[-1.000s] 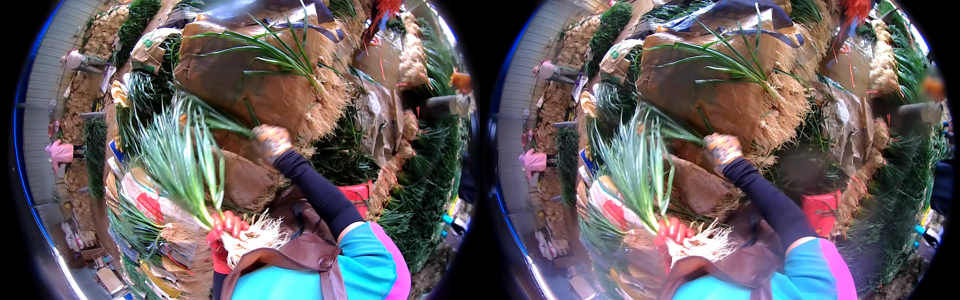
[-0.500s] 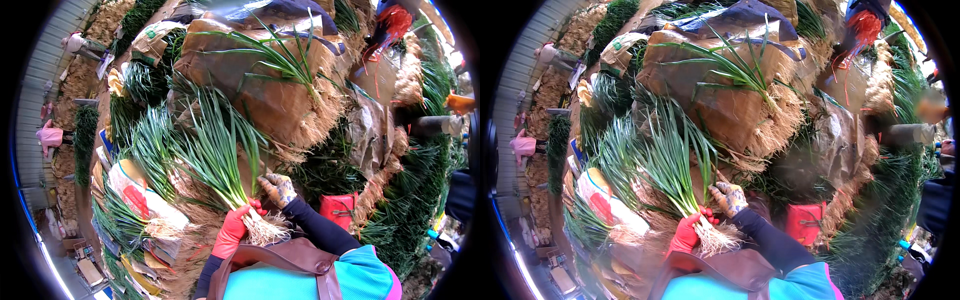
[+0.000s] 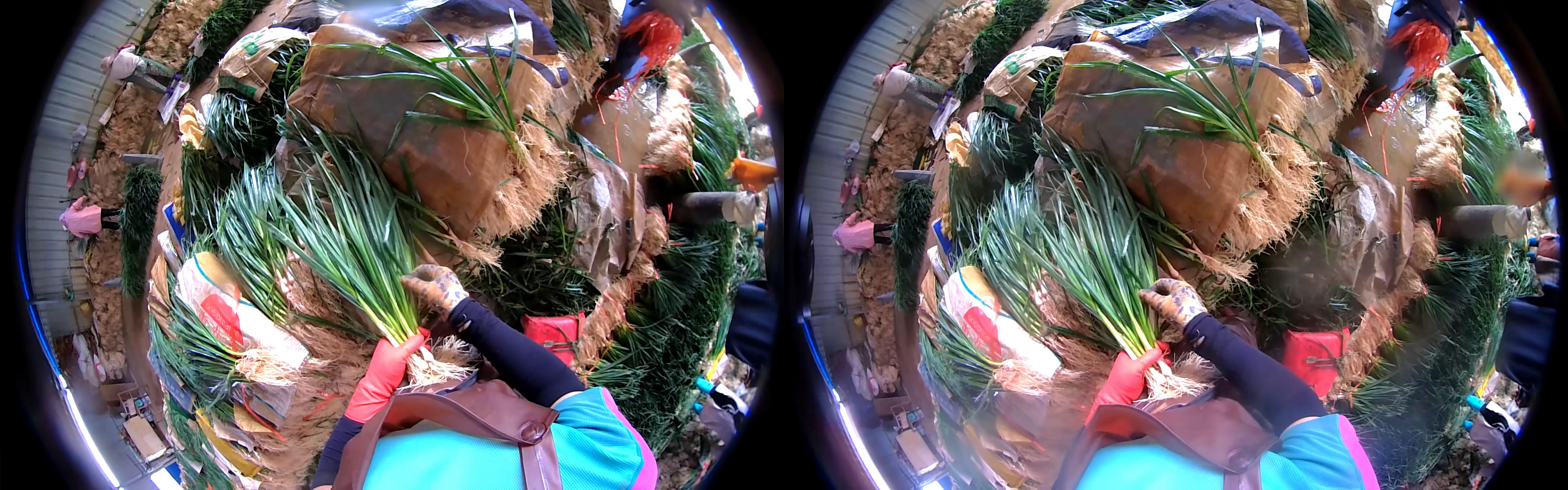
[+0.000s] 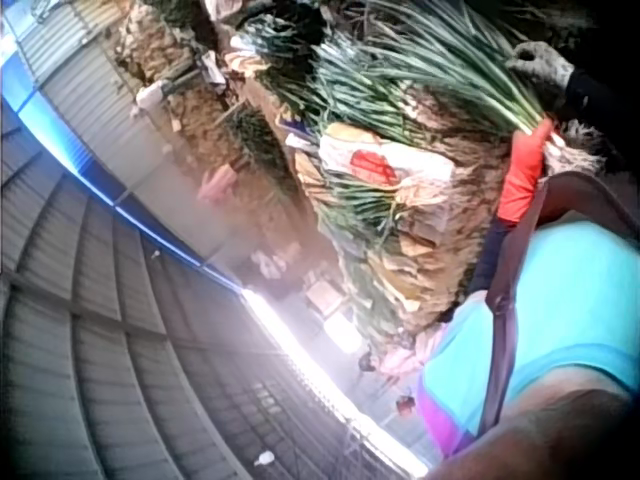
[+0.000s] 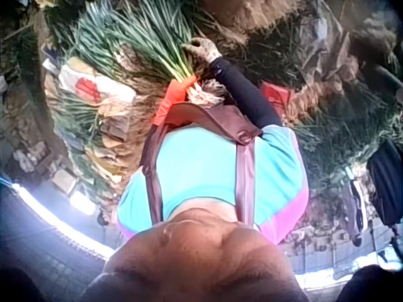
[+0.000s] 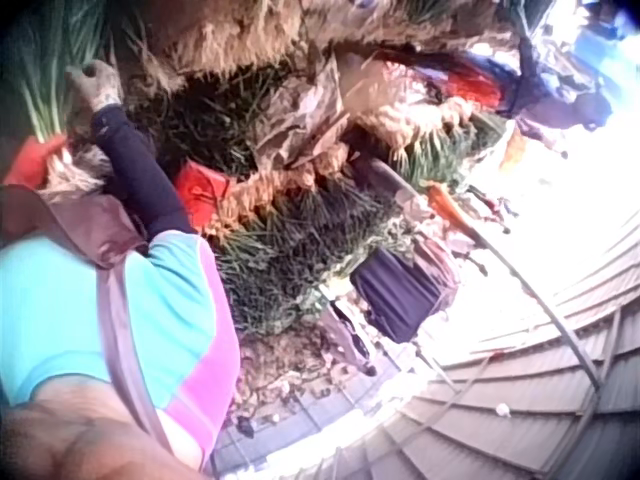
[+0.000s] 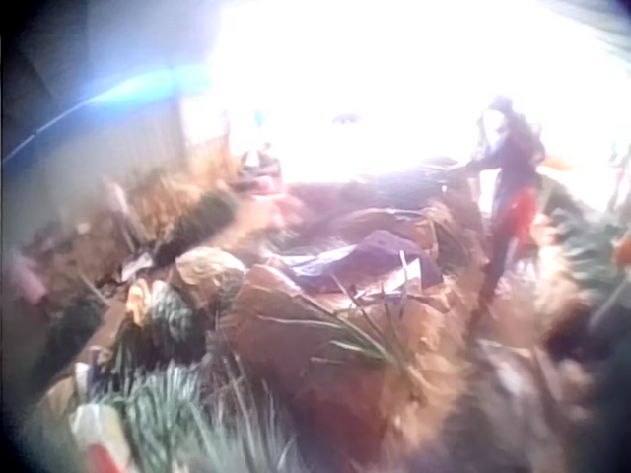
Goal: The person picks up bunches of leeks from a large pile, aligns them, and places them into bundles for processing.
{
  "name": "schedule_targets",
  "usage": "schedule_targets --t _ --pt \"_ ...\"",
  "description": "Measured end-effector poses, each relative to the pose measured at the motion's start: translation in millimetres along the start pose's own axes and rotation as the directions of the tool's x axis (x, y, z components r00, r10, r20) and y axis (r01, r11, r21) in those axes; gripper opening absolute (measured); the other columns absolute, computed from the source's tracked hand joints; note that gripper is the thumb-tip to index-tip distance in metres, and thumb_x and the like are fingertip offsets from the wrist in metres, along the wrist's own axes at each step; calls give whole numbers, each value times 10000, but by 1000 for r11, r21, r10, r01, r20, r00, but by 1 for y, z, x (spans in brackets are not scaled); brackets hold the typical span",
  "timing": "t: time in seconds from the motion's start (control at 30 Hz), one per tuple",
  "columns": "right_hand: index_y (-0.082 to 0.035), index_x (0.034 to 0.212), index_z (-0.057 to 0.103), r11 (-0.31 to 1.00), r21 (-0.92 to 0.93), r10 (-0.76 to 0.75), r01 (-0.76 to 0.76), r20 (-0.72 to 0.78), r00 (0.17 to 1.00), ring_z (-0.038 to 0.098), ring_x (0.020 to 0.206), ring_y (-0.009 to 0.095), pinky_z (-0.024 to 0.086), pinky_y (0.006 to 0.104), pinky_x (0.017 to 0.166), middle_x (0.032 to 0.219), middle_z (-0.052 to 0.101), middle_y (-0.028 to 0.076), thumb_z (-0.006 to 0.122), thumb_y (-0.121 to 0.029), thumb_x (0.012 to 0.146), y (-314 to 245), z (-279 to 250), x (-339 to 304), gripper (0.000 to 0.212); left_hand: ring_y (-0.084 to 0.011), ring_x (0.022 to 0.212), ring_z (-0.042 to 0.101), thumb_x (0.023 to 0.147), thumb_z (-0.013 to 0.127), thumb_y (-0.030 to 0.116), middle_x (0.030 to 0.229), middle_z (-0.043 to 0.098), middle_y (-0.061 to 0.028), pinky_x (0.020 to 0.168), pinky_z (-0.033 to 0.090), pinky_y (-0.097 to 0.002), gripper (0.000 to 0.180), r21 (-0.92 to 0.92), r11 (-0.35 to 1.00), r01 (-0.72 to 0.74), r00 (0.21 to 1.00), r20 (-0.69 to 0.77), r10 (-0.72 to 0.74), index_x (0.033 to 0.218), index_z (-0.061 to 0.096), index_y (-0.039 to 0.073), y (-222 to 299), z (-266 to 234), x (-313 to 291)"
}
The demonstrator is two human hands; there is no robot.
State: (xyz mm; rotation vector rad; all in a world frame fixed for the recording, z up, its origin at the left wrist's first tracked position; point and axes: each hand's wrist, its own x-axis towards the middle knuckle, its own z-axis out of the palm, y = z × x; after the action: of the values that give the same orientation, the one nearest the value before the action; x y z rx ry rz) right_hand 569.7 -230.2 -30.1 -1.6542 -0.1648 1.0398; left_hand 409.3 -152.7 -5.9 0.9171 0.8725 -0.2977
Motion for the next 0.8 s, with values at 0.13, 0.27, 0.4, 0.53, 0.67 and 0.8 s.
schedule_targets --t 0.13,0.27,0.4,0.53,0.67,0.8 --pt "-23 888 608 897 438 6 -53 109 994 505 668 74 412 243 591 730 586 -1 621 -213 814 39 -6 -15 204 -185 693 603 836 549 110 780 600 -98 618 501 -302 191 -63 998 16 1000 -17 -17 981 557 -14 8 1 -8" --pt "10 1092 535 999 38 -4 -2 167 986 566 895 195 453 306 783 977 595 128 610 -254 829 35 -10 -26 380 -160 713 592 835 575 132 807 592 -81 625 485 -268 200 -37 999 31 999 -24 -32 975 565 -11 8 2 -7" --pt "15 1229 447 925 -239 -159 294 459 874 508 1085 250 404 321 911 1131 543 188 577 -262 861 33 -18 -44 478 -164 725 595 831 581 136 834 597 -87 635 496 -279 209 -112 993 46 999 -12 -47 976 564 -13 8 -1 -8" --pt "-87 932 515 574 786 119 -231 199 973 487 532 69 434 216 499 706 551 2 565 -193 872 12 -16 -42 132 -159 690 595 815 592 121 777 605 -77 617 485 -266 186 -50 998 25 1000 15 -24 944 578 -12 4 -7 -5" --pt "26 1098 534 984 -160 -51 77 160 986 604 801 188 488 285 722 925 619 141 633 -336 810 21 -8 -7 473 -165 673 597 809 590 103 755 606 -77 607 481 -271 181 4 999 38 999 -10 -38 946 581 -16 6 -1 -2" --pt "41 1051 584 973 -229 -22 37 67 998 602 937 306 453 362 809 982 625 215 608 -447 771 22 3 3 563 -182 676 600 817 575 95 776 609 -88 613 491 -293 201 50 998 27 999 -29 -25 981 581 -21 4 -1 -3"
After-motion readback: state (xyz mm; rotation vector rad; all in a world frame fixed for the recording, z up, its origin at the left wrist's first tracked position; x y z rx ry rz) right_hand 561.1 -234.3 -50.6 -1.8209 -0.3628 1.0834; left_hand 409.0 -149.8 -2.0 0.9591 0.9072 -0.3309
